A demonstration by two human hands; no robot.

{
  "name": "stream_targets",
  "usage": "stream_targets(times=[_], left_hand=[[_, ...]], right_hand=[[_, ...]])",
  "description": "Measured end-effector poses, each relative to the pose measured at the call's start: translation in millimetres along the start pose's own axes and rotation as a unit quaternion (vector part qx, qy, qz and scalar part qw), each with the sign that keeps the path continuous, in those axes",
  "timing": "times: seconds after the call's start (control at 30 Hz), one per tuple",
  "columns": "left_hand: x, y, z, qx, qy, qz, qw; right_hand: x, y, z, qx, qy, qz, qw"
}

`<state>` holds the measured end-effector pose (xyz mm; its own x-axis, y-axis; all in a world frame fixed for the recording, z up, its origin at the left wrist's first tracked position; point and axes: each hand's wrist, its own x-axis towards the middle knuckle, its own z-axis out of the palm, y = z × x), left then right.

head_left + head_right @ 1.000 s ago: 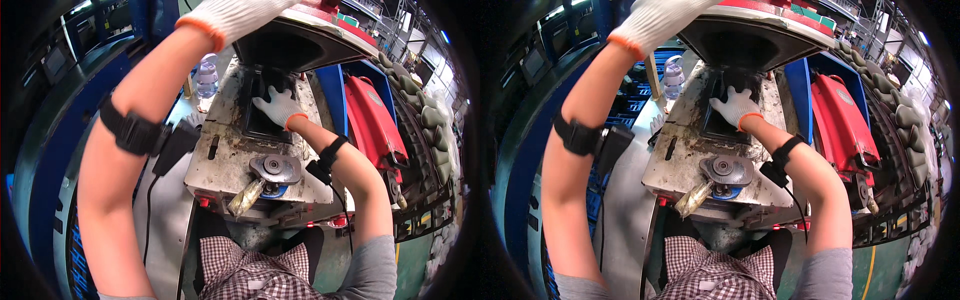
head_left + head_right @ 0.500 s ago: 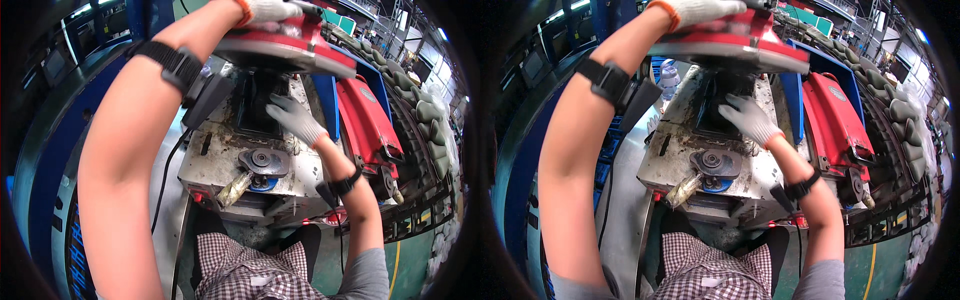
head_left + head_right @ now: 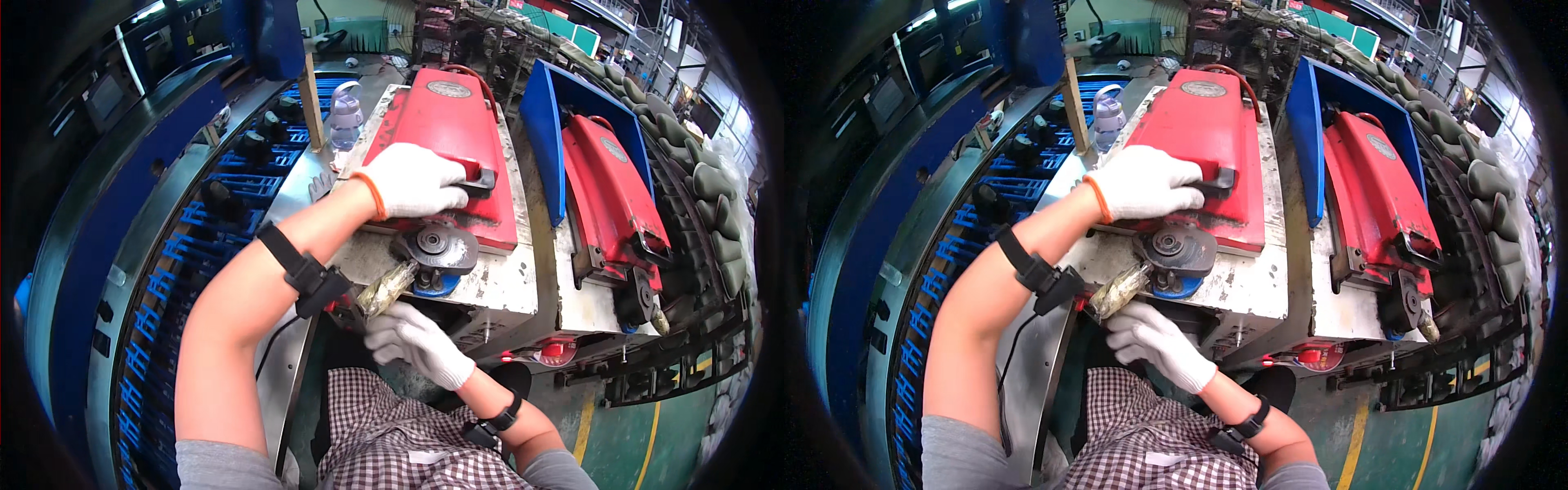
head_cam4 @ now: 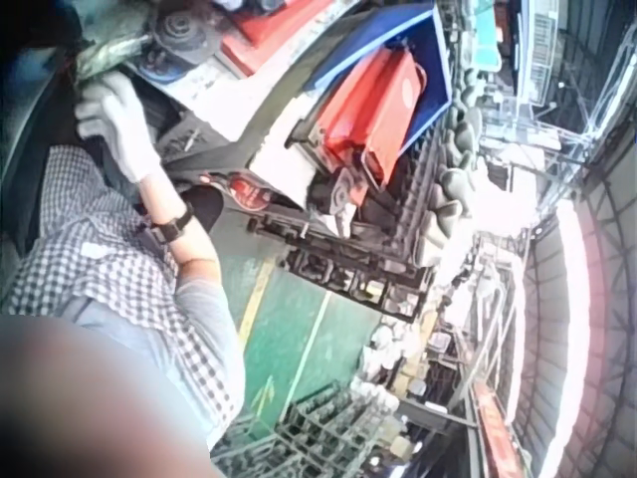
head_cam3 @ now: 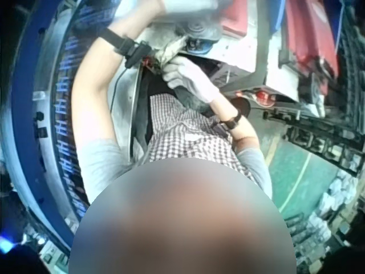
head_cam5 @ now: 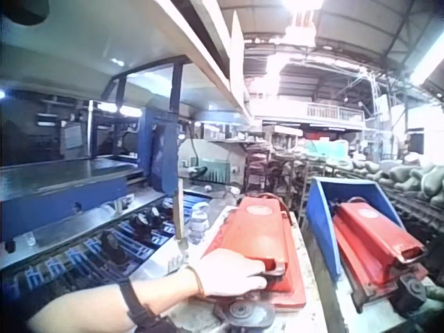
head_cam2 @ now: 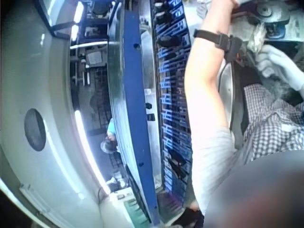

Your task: Inspecting and processing shoes using heat-press machinery on an assembly line.

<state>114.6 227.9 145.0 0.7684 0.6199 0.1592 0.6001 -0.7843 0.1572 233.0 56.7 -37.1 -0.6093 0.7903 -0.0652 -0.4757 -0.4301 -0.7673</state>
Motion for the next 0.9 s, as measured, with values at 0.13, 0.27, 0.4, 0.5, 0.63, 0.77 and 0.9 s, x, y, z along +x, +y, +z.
stream_targets(times=[0.13,0.27,0.4,0.5,0.63,0.77,0.9], left_hand=[[-0.5,-2.6,13.3,-0.017,0.071,-0.007,0.997],[0.0,-4.3,21.9,0.002,0.066,-0.004,0.998],[-1.3,-1.6,26.4,-0.005,0.119,0.024,0.993],[0.1,4.7,23.1,-0.040,0.104,0.010,0.994],[9.3,33.7,20.1,-0.198,0.115,-0.078,0.970],[36.2,83.0,21.1,-0.201,0.211,0.029,0.956],[70.9,135.9,32.0,-0.115,0.098,0.157,0.976]], right_hand=[[24.6,-0.2,17.7,0.247,-0.073,-0.031,0.966],[18.7,-12.8,25.2,0.376,-0.051,-0.044,0.924],[-32.5,-40.3,3.9,0.440,-0.060,-0.074,0.893],[-105.4,-80.2,-26.7,0.278,0.012,-0.125,0.952],[-212.0,-124.5,-52.2,-0.519,0.366,-0.251,0.731],[-290.3,-193.3,-93.9,-0.785,0.527,-0.248,0.212],[-308.0,-203.6,-106.7,-0.704,0.654,0.003,0.276]])
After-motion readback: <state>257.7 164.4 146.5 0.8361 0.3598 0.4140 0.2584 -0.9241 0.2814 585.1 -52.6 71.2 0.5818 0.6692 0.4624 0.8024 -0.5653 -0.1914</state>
